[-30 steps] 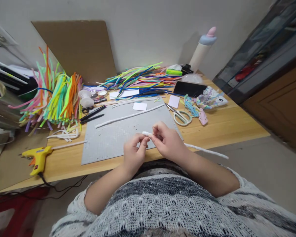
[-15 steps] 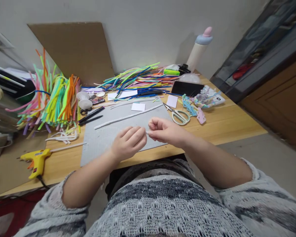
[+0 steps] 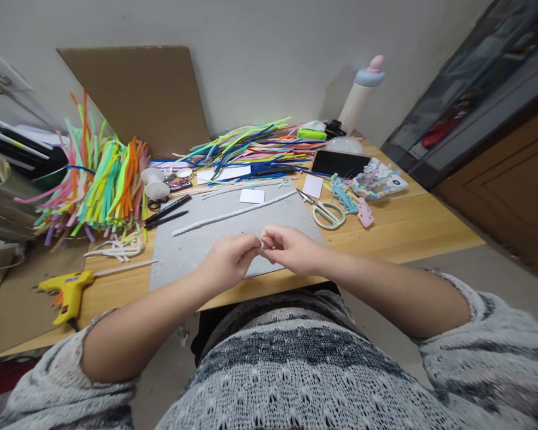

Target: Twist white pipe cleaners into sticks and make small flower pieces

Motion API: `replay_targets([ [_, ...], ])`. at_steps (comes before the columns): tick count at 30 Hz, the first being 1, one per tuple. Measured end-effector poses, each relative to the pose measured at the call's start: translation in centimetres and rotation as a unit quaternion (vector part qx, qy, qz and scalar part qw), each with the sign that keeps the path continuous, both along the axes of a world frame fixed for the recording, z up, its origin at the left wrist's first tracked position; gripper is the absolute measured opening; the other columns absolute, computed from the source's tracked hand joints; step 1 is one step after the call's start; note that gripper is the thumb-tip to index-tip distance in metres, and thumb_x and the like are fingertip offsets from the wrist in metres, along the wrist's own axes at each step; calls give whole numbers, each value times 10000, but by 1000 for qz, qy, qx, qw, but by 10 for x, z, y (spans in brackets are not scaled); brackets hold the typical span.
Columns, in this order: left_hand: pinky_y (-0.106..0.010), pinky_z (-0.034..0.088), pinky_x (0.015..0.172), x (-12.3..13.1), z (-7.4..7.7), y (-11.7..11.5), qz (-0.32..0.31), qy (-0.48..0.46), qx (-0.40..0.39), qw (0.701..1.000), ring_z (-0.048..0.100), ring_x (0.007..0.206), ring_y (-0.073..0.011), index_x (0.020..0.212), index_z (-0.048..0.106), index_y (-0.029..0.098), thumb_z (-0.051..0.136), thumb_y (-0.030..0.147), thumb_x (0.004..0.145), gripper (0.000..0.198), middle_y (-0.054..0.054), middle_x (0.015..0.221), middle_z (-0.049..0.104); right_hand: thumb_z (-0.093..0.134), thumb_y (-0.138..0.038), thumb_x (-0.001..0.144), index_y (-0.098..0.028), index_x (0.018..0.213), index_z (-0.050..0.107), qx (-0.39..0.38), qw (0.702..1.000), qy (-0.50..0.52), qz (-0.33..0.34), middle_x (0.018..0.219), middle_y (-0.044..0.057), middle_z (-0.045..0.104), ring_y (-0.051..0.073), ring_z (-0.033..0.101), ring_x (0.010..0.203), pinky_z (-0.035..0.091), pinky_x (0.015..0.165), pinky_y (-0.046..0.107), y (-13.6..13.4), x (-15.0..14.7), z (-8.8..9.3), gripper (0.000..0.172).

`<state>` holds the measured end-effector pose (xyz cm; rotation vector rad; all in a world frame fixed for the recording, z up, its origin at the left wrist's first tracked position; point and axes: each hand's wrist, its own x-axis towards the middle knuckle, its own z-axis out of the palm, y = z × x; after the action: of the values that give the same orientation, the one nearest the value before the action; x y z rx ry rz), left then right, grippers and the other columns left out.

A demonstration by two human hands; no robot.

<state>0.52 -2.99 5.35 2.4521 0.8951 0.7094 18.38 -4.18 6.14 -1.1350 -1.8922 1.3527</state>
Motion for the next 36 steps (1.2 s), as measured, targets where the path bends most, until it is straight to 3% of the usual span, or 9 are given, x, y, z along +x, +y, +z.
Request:
replay_targets([
  [4,-195,351,465,2,2,6,66,-39,-311,947,472,448,-75,626,527,154,515,192,768,148,25,518,535,461,-135,803,-196,824,524,252,947,-194,44,742,-5,608,105,487,619,277,542,230,-9,2,-3,90],
  [8,-194,351,446,-2,-4,14,10,-100,-581,808,465,430,-66,637,532,142,618,196,658,103,12,538,561,440,-129,834,-209,989,564,381,877,-265,127,810,18,645,119,518,654,271,542,250,-15,7,-7,214],
  [12,-164,268,385,-3,-15,9,7,-170,-698,695,361,395,-36,687,527,143,704,241,633,210,38,505,503,362,-186,910,-200,885,569,457,834,-266,158,780,21,619,105,465,607,256,533,270,-18,12,-11,209],
  [17,-170,130,329,-2,-23,-3,-11,-148,-742,654,292,364,-44,692,514,151,658,384,714,274,32,483,475,354,-225,927,-237,780,559,496,805,-275,175,735,0,597,111,435,606,236,525,288,-17,15,-15,252],
  [22,-188,87,369,-3,-31,-14,8,-177,-666,725,168,387,-35,624,490,147,589,450,753,344,61,481,374,350,-226,927,-248,841,567,546,756,-306,193,738,-3,610,131,467,644,297,547,286,-11,20,-13,233],
  [25,-193,216,435,-6,-35,-20,72,-182,-486,852,293,458,-64,598,501,145,553,458,774,363,49,500,375,404,-205,900,-255,944,563,535,793,-260,130,939,19,640,160,532,862,393,719,320,-14,28,-15,173],
  [28,-214,294,516,-7,-40,-26,160,-177,-329,914,382,528,-93,636,540,148,488,422,828,339,31,536,426,512,-228,844,-259,901,557,482,868,-116,-6,986,26,634,180,547,948,410,831,370,-26,31,-26,79],
  [32,-227,330,541,1,-49,-34,244,-195,-201,928,430,551,-112,684,561,159,442,365,870,302,20,559,456,488,-336,860,-205,893,508,124,975,101,-153,721,6,585,126,560,623,469,557,281,-31,13,-48,136],
  [36,-222,353,571,12,-58,-39,260,-165,-50,950,467,575,-111,766,584,160,434,278,887,226,5,617,515,588,-459,765,-169,955,515,-100,943,271,-163,746,12,593,109,572,586,458,433,217,-15,-14,-56,355],
])
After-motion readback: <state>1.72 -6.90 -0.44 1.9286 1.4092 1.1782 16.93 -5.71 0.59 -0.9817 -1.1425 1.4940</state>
